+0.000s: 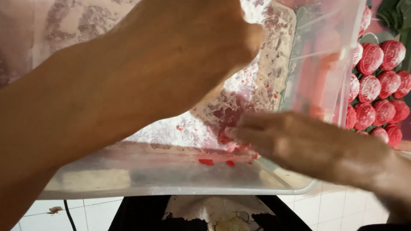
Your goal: Molding red dough into traditional cakes using a wooden mold and by hand, then coating them with flour and arranging them in a tray
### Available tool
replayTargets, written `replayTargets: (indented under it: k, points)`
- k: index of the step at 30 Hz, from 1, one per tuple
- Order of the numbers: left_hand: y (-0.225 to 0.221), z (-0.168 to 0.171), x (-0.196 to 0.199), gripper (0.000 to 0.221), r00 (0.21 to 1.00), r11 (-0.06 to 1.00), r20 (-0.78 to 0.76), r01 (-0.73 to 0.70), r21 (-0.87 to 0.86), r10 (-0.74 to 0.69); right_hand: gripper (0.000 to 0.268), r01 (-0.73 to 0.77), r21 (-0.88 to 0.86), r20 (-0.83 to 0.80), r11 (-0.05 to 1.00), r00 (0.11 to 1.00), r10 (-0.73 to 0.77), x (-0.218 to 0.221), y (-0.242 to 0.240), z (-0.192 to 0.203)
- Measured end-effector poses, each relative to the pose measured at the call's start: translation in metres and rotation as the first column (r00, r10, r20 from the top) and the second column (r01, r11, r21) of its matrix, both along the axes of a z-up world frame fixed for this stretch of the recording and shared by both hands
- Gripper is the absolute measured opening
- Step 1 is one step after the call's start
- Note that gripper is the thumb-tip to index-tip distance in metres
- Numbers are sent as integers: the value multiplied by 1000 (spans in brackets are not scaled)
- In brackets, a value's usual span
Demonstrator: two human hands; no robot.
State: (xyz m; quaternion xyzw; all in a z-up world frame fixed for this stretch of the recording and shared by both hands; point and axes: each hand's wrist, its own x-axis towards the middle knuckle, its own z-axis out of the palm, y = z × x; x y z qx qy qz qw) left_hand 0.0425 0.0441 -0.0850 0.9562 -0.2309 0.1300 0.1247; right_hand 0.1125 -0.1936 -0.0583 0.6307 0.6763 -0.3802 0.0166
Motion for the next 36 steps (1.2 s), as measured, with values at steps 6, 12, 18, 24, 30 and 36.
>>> replayTargets:
  k: [6,12,18,24,30,36]
  points:
    - [0,-2,-1,11,998,999,-57,-41,-7,40,93,-279,204,261,938,939,223,-16,-31,-22]
    - [2,-9,0,20,1000,1000,-12,-20,-24,20,11,-441,355,436,825,858,272,-25,-27,-44]
    - [4,-11,0,12,998,993,-65,-23,-112,16,38,-24,162,-73,986,997,36,-10,1,-15]
    - [7,-13,-1,12,994,997,101,42,-58,-36,68,-52,222,-11,974,998,56,3,0,5]
    - [5,-3,-6,17,999,999,34,13,-35,-12,21,-504,450,510,737,823,252,-22,-23,-62]
    - [9,-16,-5,14,981,989,183,82,-124,-59,30,23,189,-100,982,995,-5,-1,15,4]
